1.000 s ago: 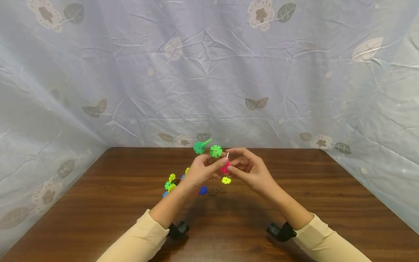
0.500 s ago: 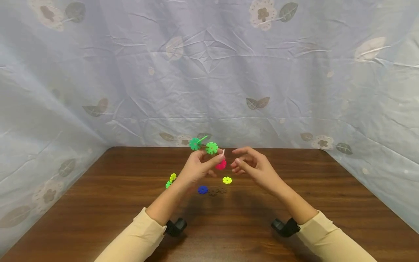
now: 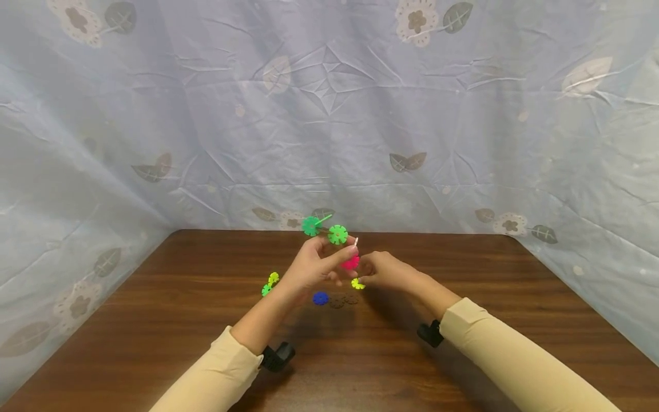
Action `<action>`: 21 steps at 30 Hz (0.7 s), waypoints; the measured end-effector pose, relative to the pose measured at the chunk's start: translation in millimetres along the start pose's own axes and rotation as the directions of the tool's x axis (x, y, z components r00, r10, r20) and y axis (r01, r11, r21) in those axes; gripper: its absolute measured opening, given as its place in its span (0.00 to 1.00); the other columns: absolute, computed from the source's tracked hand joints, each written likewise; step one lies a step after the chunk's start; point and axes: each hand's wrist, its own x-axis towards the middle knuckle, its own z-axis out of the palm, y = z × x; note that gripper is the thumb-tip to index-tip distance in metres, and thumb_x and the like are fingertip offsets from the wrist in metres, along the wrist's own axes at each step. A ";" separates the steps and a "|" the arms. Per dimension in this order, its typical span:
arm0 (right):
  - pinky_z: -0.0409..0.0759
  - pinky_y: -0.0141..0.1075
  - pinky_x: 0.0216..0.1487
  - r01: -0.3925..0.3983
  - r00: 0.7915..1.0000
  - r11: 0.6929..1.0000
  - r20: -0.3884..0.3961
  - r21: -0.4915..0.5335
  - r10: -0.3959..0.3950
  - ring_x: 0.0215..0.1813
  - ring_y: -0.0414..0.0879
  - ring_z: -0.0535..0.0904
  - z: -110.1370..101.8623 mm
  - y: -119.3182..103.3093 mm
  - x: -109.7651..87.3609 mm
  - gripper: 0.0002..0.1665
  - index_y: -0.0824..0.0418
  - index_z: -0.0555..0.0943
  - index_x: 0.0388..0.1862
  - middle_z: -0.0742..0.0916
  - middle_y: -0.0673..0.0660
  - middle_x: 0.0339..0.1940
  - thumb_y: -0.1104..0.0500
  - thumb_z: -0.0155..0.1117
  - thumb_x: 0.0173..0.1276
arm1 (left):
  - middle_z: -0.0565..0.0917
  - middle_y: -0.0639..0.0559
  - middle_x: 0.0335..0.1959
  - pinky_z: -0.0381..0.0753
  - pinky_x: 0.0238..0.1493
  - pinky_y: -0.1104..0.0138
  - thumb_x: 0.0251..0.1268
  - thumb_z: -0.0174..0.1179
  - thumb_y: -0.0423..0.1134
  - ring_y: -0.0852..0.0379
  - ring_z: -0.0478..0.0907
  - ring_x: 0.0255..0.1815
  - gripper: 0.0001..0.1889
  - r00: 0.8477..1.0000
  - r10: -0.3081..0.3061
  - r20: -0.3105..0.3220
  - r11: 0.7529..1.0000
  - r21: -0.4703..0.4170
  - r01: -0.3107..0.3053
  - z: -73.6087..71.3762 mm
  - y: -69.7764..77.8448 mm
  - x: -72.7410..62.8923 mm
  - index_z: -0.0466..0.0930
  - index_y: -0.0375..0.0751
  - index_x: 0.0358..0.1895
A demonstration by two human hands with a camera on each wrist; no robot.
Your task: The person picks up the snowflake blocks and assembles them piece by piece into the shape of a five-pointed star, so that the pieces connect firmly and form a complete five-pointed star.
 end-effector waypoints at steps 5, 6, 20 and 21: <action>0.64 0.31 0.27 -0.067 0.994 0.996 0.083 -0.059 0.072 0.24 0.39 0.63 5.2 -2.0 15.2 0.08 0.64 0.80 0.32 0.72 0.47 0.19 0.65 0.69 0.70 | 0.84 0.42 0.64 0.84 0.32 0.68 0.79 0.60 0.42 0.59 0.90 0.35 0.18 1.000 0.002 0.008 1.000 0.008 -0.002 0.8 2.4 -0.2 0.79 0.37 0.63; 0.63 0.31 0.28 -0.071 0.993 0.995 0.092 -0.066 0.076 0.24 0.39 0.63 6.2 -2.4 16.8 0.06 0.63 0.80 0.33 0.71 0.47 0.20 0.65 0.70 0.70 | 0.84 0.41 0.63 0.84 0.32 0.68 0.79 0.61 0.42 0.59 0.90 0.36 0.18 1.000 0.001 0.010 1.000 0.009 -0.001 1.0 2.9 0.0 0.79 0.37 0.63; 0.84 0.38 0.45 -0.026 0.999 0.991 0.040 -0.130 0.031 0.41 0.47 0.85 12.2 -4.6 18.1 0.20 0.64 0.83 0.57 0.89 0.56 0.39 0.68 0.73 0.65 | 0.82 0.30 0.63 0.84 0.32 0.69 0.79 0.60 0.39 0.61 0.90 0.35 0.17 1.000 0.000 0.025 1.000 0.022 -0.001 0.6 2.2 0.3 0.79 0.35 0.63; 0.82 0.36 0.41 -0.032 0.999 0.994 0.034 -0.103 0.036 0.37 0.45 0.83 13.1 -2.9 17.7 0.19 0.64 0.84 0.55 0.88 0.54 0.35 0.68 0.74 0.65 | 0.82 0.31 0.63 0.84 0.32 0.69 0.79 0.60 0.40 0.62 0.89 0.35 0.17 1.000 0.003 0.025 1.000 0.024 -0.003 0.2 1.6 0.2 0.79 0.35 0.63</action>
